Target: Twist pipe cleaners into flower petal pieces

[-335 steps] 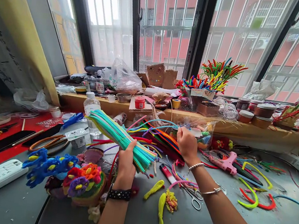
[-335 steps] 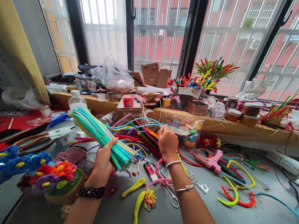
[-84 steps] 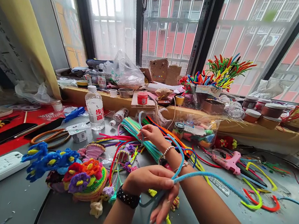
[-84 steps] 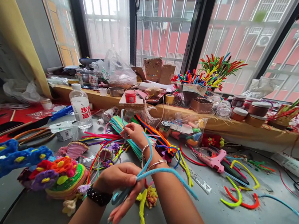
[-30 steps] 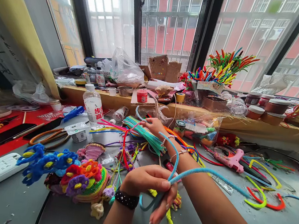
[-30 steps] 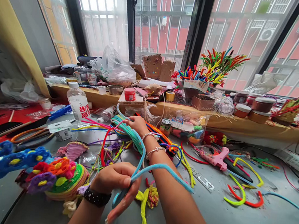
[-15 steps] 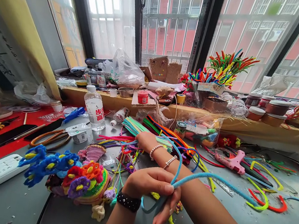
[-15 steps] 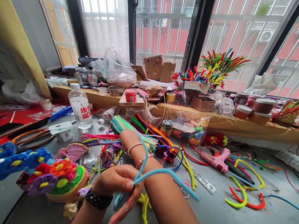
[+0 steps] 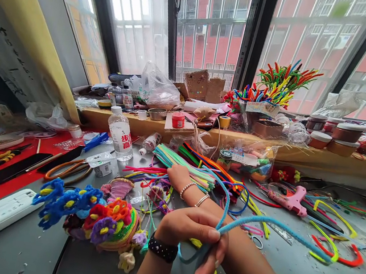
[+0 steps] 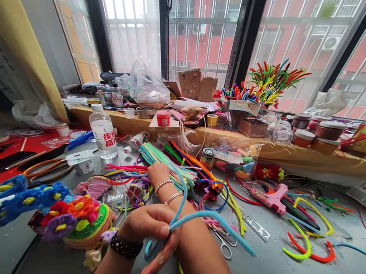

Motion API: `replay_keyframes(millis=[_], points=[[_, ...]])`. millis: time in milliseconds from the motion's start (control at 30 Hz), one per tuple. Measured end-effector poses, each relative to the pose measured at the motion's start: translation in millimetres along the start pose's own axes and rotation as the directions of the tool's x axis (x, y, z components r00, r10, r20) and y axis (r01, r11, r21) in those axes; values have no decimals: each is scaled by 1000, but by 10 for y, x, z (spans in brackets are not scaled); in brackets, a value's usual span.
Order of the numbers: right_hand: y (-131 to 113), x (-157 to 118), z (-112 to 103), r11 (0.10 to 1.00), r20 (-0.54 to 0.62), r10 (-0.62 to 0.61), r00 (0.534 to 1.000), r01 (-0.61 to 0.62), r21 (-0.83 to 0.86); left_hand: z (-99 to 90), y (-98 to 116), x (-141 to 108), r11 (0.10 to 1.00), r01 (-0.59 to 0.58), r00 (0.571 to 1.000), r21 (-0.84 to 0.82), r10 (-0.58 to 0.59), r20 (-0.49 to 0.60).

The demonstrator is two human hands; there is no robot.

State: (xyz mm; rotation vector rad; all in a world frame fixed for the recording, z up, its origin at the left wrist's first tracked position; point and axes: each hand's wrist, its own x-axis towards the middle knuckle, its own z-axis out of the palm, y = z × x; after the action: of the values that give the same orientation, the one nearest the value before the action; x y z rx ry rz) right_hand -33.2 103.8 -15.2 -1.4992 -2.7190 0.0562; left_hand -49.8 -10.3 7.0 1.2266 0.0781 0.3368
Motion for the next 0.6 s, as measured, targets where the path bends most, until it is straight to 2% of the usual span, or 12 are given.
replay_keyframes(millis=[100, 233, 300, 433, 600], points=[[30, 27, -10, 999, 22, 7, 1000, -8, 37, 27, 1, -6, 998, 19, 999, -58, -21, -26], [125, 49, -74, 992, 64, 10, 998, -18, 127, 29, -22, 4, 991, 31, 998, -129, -23, 65], [165, 45, -105, 981, 66, -3, 998, -10, 195, 22, -26, 5, 993, 31, 998, -117, -24, 58], [194, 37, -148, 937, 34, -30, 999, 16, 350, 21, -18, -7, 996, 10, 1000, -91, -11, -5], [301, 24, -230, 861, -25, -27, 999, 35, 507, 23, -23, -6, 983, -10, 997, -184, 24, 79]])
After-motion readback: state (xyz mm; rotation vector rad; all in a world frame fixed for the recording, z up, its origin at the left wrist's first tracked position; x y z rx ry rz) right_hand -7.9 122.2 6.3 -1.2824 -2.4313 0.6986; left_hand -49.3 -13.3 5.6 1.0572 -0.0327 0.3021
